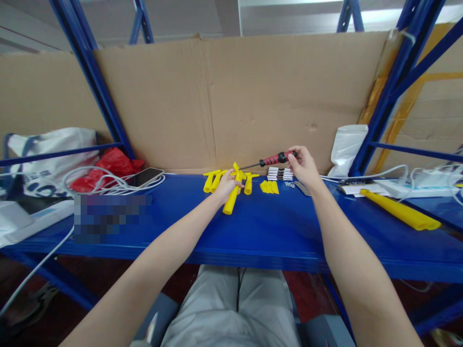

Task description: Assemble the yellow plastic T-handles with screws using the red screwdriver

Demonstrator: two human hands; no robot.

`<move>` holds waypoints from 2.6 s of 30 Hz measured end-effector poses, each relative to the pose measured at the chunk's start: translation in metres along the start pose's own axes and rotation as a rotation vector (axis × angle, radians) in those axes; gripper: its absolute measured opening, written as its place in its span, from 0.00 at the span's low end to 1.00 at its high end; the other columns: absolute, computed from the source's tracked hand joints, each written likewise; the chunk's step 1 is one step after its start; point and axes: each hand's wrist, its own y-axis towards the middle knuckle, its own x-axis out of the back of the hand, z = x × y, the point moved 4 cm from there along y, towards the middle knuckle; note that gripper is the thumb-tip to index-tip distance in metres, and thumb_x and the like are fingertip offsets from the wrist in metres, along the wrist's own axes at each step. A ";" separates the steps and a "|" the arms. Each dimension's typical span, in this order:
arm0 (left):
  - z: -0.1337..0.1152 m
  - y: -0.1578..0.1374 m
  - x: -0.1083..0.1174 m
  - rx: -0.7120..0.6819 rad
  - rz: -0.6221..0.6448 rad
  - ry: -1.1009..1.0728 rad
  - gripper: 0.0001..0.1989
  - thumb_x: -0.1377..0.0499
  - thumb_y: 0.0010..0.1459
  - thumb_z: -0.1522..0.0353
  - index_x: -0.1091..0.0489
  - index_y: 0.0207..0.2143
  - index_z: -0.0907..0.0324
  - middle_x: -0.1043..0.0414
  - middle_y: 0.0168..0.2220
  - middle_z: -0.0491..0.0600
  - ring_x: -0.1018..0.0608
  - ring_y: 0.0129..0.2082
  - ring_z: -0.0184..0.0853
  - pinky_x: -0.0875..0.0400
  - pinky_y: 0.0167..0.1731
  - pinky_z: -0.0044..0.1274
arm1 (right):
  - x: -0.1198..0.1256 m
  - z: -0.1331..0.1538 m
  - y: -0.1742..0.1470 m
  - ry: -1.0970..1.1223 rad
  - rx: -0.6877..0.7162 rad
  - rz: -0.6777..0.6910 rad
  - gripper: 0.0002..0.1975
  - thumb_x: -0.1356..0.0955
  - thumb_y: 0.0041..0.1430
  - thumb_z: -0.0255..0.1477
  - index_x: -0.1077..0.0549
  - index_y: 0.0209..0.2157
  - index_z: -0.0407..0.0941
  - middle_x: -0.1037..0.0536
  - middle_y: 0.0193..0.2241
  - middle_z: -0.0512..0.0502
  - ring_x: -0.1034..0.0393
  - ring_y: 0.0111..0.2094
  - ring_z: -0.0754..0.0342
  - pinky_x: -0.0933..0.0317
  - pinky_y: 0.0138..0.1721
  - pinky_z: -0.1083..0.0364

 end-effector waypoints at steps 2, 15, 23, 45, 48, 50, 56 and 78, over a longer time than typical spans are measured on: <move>0.001 0.001 0.001 0.003 -0.002 0.000 0.32 0.51 0.43 0.83 0.46 0.53 0.58 0.31 0.42 0.52 0.27 0.23 0.26 0.40 0.15 0.15 | -0.001 -0.001 0.000 0.006 0.020 0.018 0.14 0.31 0.46 0.35 0.37 0.34 0.47 0.31 0.23 0.53 0.37 0.19 0.60 0.40 0.20 0.59; -0.001 -0.001 0.000 -0.007 -0.002 -0.001 0.30 0.49 0.44 0.82 0.44 0.52 0.57 0.31 0.43 0.52 0.26 0.25 0.27 0.40 0.16 0.15 | 0.002 0.004 -0.002 -0.004 -0.073 -0.070 0.15 0.31 0.46 0.43 0.35 0.26 0.46 0.34 0.13 0.54 0.45 0.11 0.61 0.50 0.11 0.60; -0.002 -0.003 -0.001 -0.001 -0.003 0.001 0.31 0.49 0.44 0.83 0.44 0.52 0.58 0.32 0.44 0.52 0.26 0.24 0.26 0.41 0.15 0.14 | 0.001 0.000 -0.001 0.090 -0.175 -0.099 0.12 0.31 0.46 0.37 0.37 0.26 0.46 0.34 0.13 0.55 0.44 0.10 0.61 0.51 0.10 0.60; -0.005 -0.007 -0.002 -0.032 0.025 0.014 0.29 0.48 0.45 0.82 0.44 0.51 0.59 0.33 0.46 0.57 0.28 0.19 0.25 0.41 0.15 0.17 | 0.002 -0.003 0.000 -0.077 0.042 -0.040 0.19 0.32 0.46 0.43 0.37 0.35 0.47 0.33 0.26 0.52 0.37 0.20 0.59 0.41 0.20 0.58; -0.005 -0.007 -0.003 -0.028 0.027 0.034 0.29 0.49 0.44 0.82 0.44 0.51 0.59 0.34 0.46 0.56 0.28 0.19 0.24 0.41 0.15 0.17 | 0.003 0.002 -0.002 -0.116 0.075 -0.073 0.18 0.32 0.47 0.43 0.36 0.35 0.47 0.32 0.25 0.51 0.35 0.20 0.59 0.40 0.22 0.57; -0.005 -0.007 -0.003 -0.026 0.026 0.044 0.29 0.49 0.44 0.83 0.44 0.51 0.59 0.34 0.47 0.56 0.28 0.20 0.24 0.42 0.15 0.16 | 0.004 0.005 -0.004 -0.181 0.080 -0.113 0.16 0.33 0.49 0.43 0.35 0.34 0.46 0.33 0.20 0.53 0.37 0.18 0.58 0.41 0.21 0.57; -0.007 -0.009 -0.003 -0.040 0.002 0.068 0.29 0.47 0.44 0.82 0.43 0.50 0.58 0.34 0.47 0.54 0.29 0.20 0.23 0.42 0.15 0.14 | 0.004 0.010 -0.007 -0.121 -0.018 -0.240 0.16 0.32 0.47 0.44 0.34 0.25 0.45 0.38 0.12 0.56 0.45 0.12 0.61 0.50 0.13 0.60; -0.005 -0.006 -0.003 -0.034 -0.006 0.032 0.28 0.47 0.44 0.82 0.43 0.50 0.58 0.33 0.44 0.52 0.28 0.22 0.25 0.40 0.16 0.15 | -0.006 0.013 -0.006 0.396 -0.252 -0.016 0.17 0.32 0.47 0.43 0.37 0.25 0.45 0.32 0.15 0.54 0.38 0.13 0.62 0.44 0.13 0.61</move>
